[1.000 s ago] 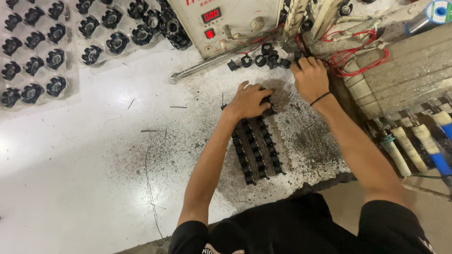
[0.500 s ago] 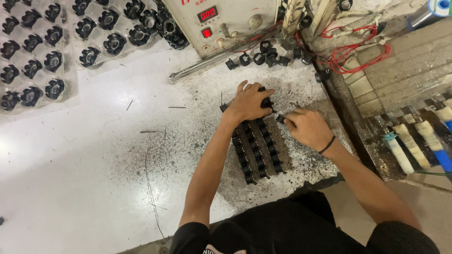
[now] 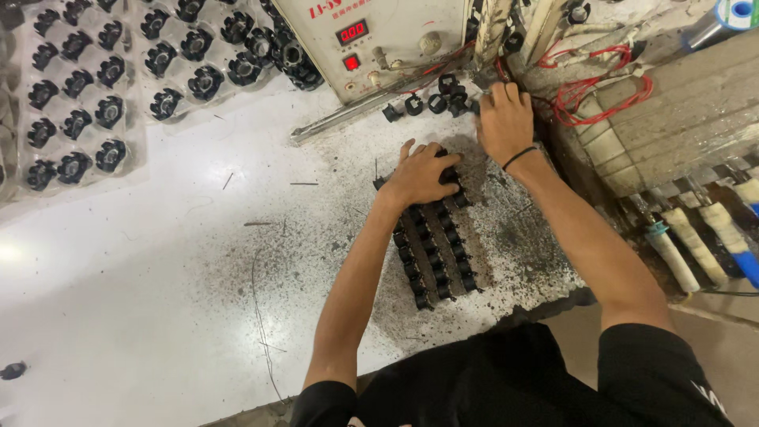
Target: The person arranges black plastic electrical components into rows on the workbench, then uses a soldering iron to solder wires to each component one at a time, with smoke rising as they work, building a growing grid of finished parts.
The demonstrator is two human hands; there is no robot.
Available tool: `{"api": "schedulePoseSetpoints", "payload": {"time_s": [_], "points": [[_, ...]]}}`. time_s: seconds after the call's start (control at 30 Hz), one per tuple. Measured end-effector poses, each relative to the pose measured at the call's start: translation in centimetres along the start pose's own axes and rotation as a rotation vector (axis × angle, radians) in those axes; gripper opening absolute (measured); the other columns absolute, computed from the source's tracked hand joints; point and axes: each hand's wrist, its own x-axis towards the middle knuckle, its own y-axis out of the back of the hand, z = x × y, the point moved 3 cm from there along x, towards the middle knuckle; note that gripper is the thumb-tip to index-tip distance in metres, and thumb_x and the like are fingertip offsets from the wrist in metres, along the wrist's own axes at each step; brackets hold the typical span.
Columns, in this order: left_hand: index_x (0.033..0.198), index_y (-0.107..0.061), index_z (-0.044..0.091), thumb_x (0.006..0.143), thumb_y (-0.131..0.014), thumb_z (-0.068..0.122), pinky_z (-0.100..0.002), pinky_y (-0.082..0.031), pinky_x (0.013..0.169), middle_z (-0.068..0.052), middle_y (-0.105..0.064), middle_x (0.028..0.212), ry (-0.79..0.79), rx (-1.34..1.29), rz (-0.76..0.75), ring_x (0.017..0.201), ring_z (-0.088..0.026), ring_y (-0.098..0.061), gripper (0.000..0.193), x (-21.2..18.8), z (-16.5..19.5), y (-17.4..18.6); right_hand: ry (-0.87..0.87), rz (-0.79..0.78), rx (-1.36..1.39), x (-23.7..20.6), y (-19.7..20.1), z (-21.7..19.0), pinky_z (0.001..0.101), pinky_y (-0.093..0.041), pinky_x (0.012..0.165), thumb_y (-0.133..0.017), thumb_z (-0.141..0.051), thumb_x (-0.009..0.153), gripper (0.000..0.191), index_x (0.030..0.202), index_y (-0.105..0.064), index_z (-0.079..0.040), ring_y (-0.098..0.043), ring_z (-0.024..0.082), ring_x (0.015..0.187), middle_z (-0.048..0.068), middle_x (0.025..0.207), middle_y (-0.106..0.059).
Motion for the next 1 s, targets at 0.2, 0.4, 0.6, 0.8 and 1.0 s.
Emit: {"api": "schedulePoseSetpoints", "payload": {"time_s": [0.2, 0.4, 0.6, 0.8, 1.0], "points": [[0.151, -0.047, 0.028, 0.081, -0.073, 0.051, -0.068, -0.013, 0.121, -0.018, -0.057, 0.136, -0.008, -0.017, -0.018, 0.134, -0.039, -0.051, 0.078, 0.0, -0.3, -0.5, -0.065, -0.248, 0.413, -6.4, 4.0, -0.4, 0.0438, -0.058, 0.071, -0.082, -0.024, 0.079, 0.033, 0.102, -0.073, -0.002, -0.071, 0.035, 0.08, 0.019, 0.098, -0.072], [0.154, -0.035, 0.023, 0.074, -0.08, 0.063, -0.07, -0.007, 0.117, -0.025, -0.043, 0.146, 0.036, 0.061, -0.065, 0.141, -0.042, -0.038, 0.1, -0.6, 1.4, -0.5, -0.083, -0.33, 0.698, -14.1, 7.3, -2.9, 0.038, -0.058, 0.065, -0.077, -0.023, 0.088, 0.025, 0.103, -0.077, -0.003, -0.071, 0.025, 0.07, 0.013, 0.091, -0.075], [0.158, -0.031, 0.022, 0.073, -0.08, 0.063, -0.067, -0.006, 0.122, -0.024, -0.041, 0.149, 0.062, 0.059, -0.149, 0.143, -0.043, -0.035, 0.107, -0.5, 2.1, -0.2, 0.018, -0.129, 0.634, -14.9, 4.9, -5.6, 0.0314, -0.051, 0.047, -0.073, -0.018, 0.095, 0.018, 0.094, -0.077, 0.0, -0.065, 0.019, 0.052, 0.013, 0.076, -0.074], [0.159, -0.03, 0.018, 0.076, -0.08, 0.063, -0.068, -0.004, 0.122, -0.026, -0.038, 0.151, 0.054, 0.063, -0.166, 0.146, -0.044, -0.032, 0.106, -0.3, 1.7, -0.9, 0.059, 0.0, 0.501, -10.6, 2.1, -1.3, 0.0319, -0.053, 0.052, -0.069, -0.031, 0.105, 0.031, 0.088, -0.075, -0.006, -0.064, 0.02, 0.056, 0.014, 0.077, -0.072], [0.158, -0.032, 0.023, 0.08, -0.077, 0.066, -0.073, -0.004, 0.119, -0.027, -0.037, 0.153, 0.034, 0.053, -0.104, 0.146, -0.046, -0.031, 0.1, -1.0, 2.2, -0.1, -0.127, 0.067, -0.117, -0.6, 0.5, 3.6, 0.0497, -0.046, 0.093, -0.072, -0.012, 0.085, 0.016, 0.098, -0.072, -0.003, -0.062, 0.034, 0.11, 0.016, 0.11, -0.07]]}}
